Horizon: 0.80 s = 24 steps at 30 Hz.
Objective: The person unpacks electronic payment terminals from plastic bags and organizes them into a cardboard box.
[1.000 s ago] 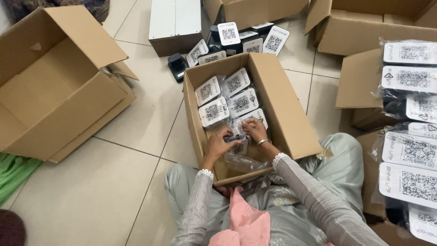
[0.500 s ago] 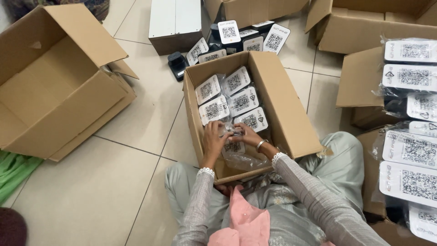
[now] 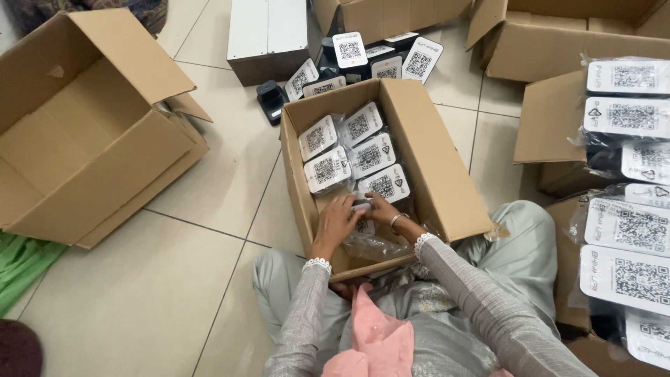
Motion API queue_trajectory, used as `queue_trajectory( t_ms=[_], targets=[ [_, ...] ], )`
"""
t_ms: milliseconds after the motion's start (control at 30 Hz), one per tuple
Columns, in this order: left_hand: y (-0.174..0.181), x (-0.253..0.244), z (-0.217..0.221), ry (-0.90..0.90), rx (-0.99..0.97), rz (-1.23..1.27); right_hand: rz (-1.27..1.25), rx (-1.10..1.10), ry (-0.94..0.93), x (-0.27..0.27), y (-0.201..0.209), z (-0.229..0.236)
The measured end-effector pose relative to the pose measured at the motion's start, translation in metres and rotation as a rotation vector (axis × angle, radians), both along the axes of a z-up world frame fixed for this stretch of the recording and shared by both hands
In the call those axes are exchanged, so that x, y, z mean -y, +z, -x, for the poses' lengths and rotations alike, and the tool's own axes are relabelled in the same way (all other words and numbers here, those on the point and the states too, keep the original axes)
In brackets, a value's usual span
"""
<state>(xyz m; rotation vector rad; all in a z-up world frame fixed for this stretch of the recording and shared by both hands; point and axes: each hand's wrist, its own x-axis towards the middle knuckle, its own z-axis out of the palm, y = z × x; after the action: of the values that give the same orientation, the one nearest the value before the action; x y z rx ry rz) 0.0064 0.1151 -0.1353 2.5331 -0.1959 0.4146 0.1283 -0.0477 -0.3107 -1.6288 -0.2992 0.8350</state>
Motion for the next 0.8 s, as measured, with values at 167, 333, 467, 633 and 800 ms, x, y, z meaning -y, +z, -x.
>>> queue_trajectory(
  t_ms=[167, 333, 467, 633, 800],
  targets=[
    [-0.018, -0.005, -0.004, 0.009, -0.134, -0.03, 0.019, -0.063, 0.022, 0.002, 0.006, 0.005],
    [-0.039, -0.01, -0.013, 0.128, -0.343, 0.153, 0.146, 0.166, 0.003, 0.002, 0.027, 0.007],
    [-0.08, -0.028, -0.025, 0.245, -0.266, 0.328, 0.138, 0.3, -0.135, 0.003, 0.077, 0.014],
    [-0.107, -0.048, -0.031, 0.439, -0.375, 1.173, -0.067, 0.393, -0.752, 0.017, 0.089, 0.001],
    [-0.165, -0.064, -0.047, 0.505, -0.355, 1.408, 0.079, -0.045, -0.534, 0.009, 0.115, 0.011]
  ],
)
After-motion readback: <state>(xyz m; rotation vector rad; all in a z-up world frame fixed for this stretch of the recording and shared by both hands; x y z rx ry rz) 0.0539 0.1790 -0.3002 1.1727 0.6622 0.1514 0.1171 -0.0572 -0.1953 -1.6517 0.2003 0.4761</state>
